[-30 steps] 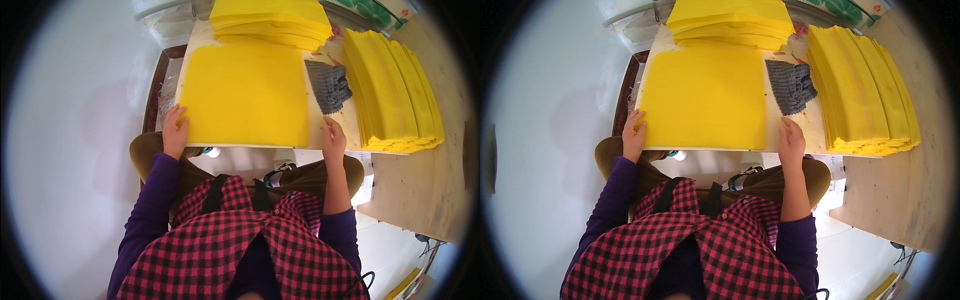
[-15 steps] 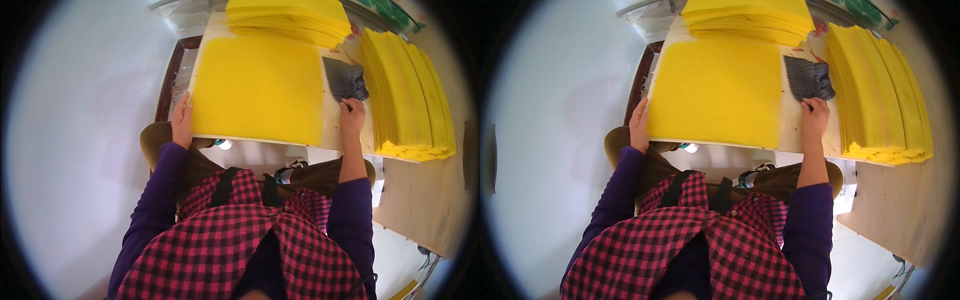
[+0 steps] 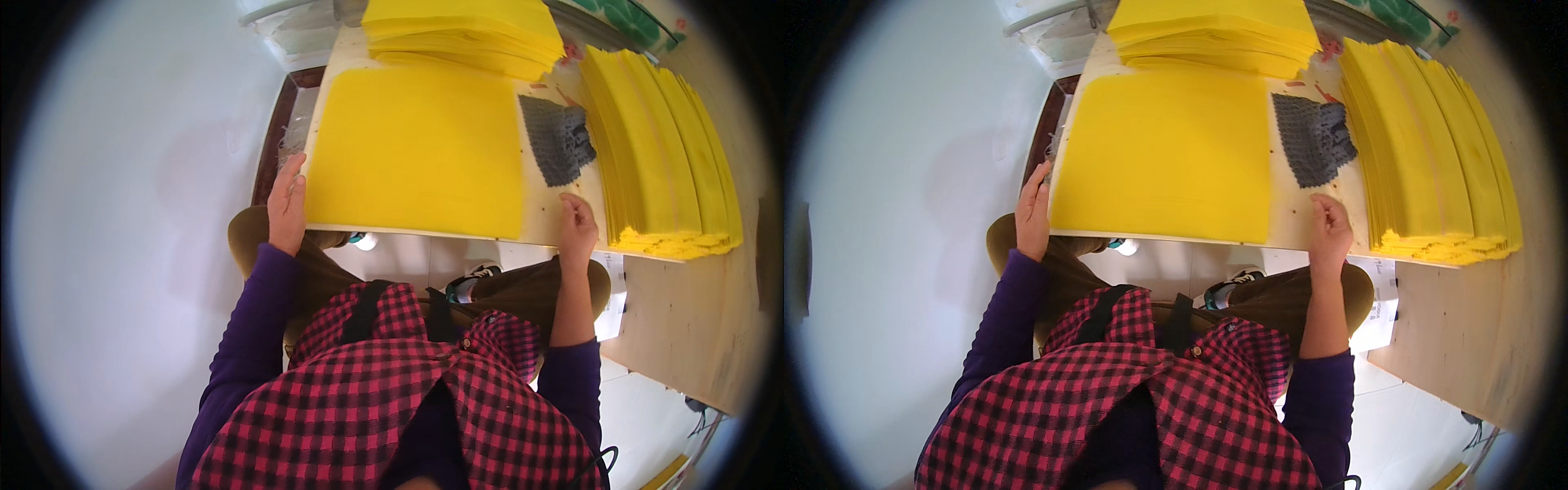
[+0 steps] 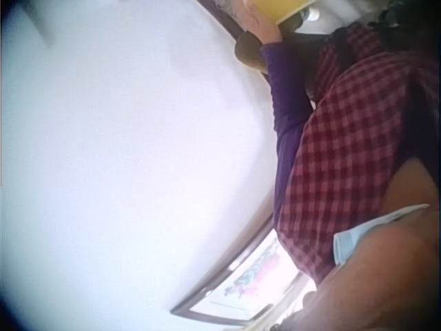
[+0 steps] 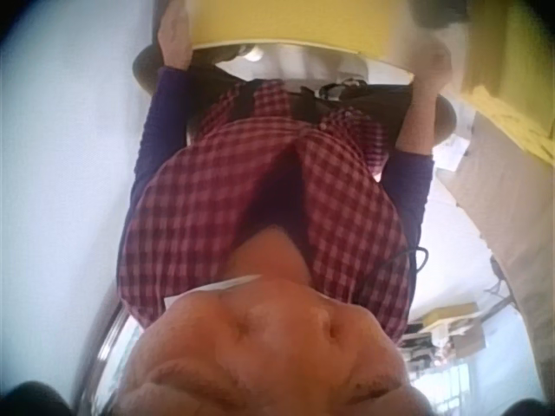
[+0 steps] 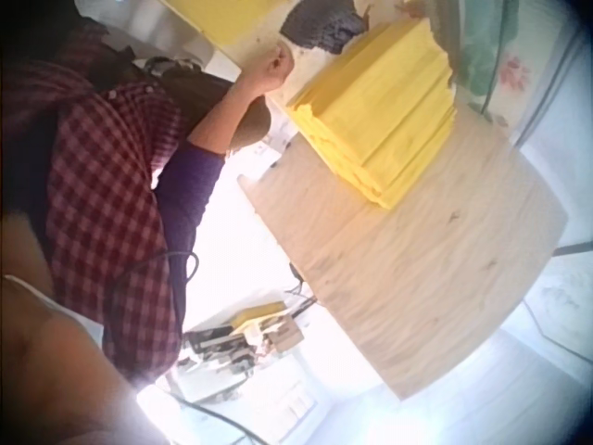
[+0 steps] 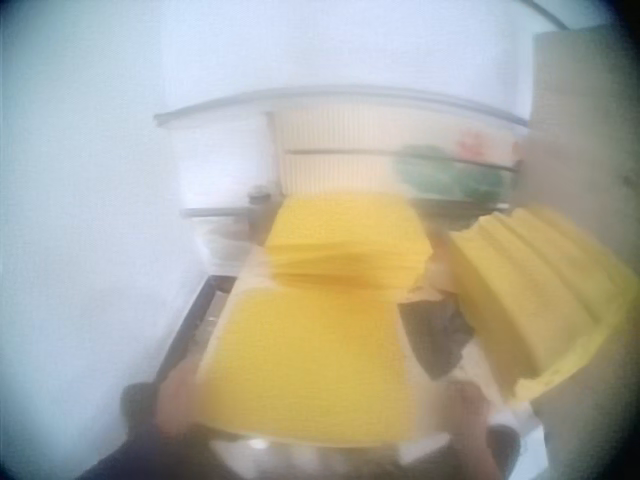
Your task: The person folds large yellow sheets in half and then in half again, smoothing each fold with both hands. The folded sheets are stacked on the table to the right.
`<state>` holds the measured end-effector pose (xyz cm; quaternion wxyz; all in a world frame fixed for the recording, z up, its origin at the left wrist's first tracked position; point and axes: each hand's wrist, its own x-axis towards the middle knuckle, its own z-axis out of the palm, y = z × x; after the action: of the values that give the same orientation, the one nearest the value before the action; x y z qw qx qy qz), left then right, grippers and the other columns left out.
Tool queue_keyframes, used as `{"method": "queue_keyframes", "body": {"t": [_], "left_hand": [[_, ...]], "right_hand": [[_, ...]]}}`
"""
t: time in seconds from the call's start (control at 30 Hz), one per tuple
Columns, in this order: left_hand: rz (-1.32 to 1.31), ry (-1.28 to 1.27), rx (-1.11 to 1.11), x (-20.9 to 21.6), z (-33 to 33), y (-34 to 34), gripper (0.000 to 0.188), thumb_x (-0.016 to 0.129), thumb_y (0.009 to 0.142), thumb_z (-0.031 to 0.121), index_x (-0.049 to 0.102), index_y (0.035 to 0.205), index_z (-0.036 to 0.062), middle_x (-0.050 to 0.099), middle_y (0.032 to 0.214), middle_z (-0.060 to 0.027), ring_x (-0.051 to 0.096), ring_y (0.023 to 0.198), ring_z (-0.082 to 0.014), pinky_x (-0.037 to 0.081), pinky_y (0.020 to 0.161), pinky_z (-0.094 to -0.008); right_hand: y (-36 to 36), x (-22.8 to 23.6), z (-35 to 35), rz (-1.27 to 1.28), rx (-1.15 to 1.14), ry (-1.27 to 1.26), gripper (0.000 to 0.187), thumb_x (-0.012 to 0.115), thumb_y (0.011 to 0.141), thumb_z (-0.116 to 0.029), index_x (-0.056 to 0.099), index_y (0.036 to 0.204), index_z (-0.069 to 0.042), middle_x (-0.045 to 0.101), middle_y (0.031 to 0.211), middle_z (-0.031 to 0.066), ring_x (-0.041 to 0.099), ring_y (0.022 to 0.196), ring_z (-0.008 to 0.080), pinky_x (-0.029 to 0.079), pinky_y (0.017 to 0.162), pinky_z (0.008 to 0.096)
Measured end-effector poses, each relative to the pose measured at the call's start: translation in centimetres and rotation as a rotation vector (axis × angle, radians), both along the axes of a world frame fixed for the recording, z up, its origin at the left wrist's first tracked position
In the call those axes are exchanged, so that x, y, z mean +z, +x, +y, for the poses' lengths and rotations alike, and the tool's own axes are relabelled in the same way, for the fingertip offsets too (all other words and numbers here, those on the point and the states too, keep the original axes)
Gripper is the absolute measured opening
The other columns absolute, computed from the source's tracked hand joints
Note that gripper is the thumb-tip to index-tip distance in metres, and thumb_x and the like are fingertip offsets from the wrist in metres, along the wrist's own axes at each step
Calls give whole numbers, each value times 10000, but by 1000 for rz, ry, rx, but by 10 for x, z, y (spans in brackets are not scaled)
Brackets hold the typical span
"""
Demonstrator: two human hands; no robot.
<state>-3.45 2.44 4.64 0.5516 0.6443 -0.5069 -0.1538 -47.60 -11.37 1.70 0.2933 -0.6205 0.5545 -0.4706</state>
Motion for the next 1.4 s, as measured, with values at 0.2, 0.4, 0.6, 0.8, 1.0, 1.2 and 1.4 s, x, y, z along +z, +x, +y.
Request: {"method": "queue_keyframes", "body": {"t": [0.2, 0.4, 0.6, 0.8, 1.0, 1.2, 1.4], "left_hand": [[-325, 115, -428, 41, -30, -45, 350, 465, 972, 125, 531, 1303, 32, 504, 1371, -146, 406, 1340, -290, 283, 1117, -371], [-558, 144, -745, 39, -82, -111, 395, 462, 977, 158, 480, 1360, 64, 439, 1433, -145, 342, 1377, -318, 231, 1145, -432], [-708, 219, -826, 7, -112, -151, 469, 479, 972, 241, 411, 1408, 83, 363, 1488, -141, 275, 1411, -320, 180, 1162, -455], [-794, 220, -807, -11, -112, -155, 526, 502, 950, 300, 395, 1418, 85, 327, 1506, -143, 267, 1412, -321, 183, 1161, -457], [-838, 197, -791, -12, -111, -155, 574, 526, 930, 359, 396, 1418, 87, 324, 1506, -143, 278, 1406, -319, 195, 1156, -458], [-833, 175, -792, -11, -111, -153, 619, 534, 914, 420, 400, 1416, 83, 328, 1501, -158, 280, 1403, -326, 200, 1154, -463], [-829, 175, -800, -12, -111, -152, 658, 535, 906, 473, 399, 1418, 82, 326, 1501, -164, 279, 1404, -328, 198, 1155, -464]], "right_hand": [[5, 1, 70, -256, 68, 142, 188, 551, 963, -109, 633, 859, 24, 636, 789, 18, 562, 716, 87, 463, 690, 224], [8, -6, 114, -190, 158, 195, 238, 558, 962, -124, 632, 783, 15, 614, 705, 30, 552, 638, 86, 457, 606, 226], [5, -14, 116, -163, 168, 231, 232, 549, 973, -137, 635, 811, 4, 622, 719, 25, 551, 639, 81, 456, 609, 217], [7, -11, 114, -134, 197, 231, 200, 554, 971, -133, 645, 867, 12, 627, 738, 27, 556, 650, 78, 458, 615, 207], [19, 1, 103, -155, 228, 234, 163, 546, 965, -99, 653, 1028, 7, 614, 730, 20, 550, 645, 69, 459, 610, 200], [33, 15, 79, -38, 302, 331, 248, 570, 948, -107, 625, 1180, -39, 574, 665, 5, 531, 599, 62, 445, 567, 209], [40, 20, 66, 234, 340, 370, 307, 609, 930, -151, 604, 1222, -56, 542, 609, 10, 517, 559, 74, 428, 542, 240]]}}
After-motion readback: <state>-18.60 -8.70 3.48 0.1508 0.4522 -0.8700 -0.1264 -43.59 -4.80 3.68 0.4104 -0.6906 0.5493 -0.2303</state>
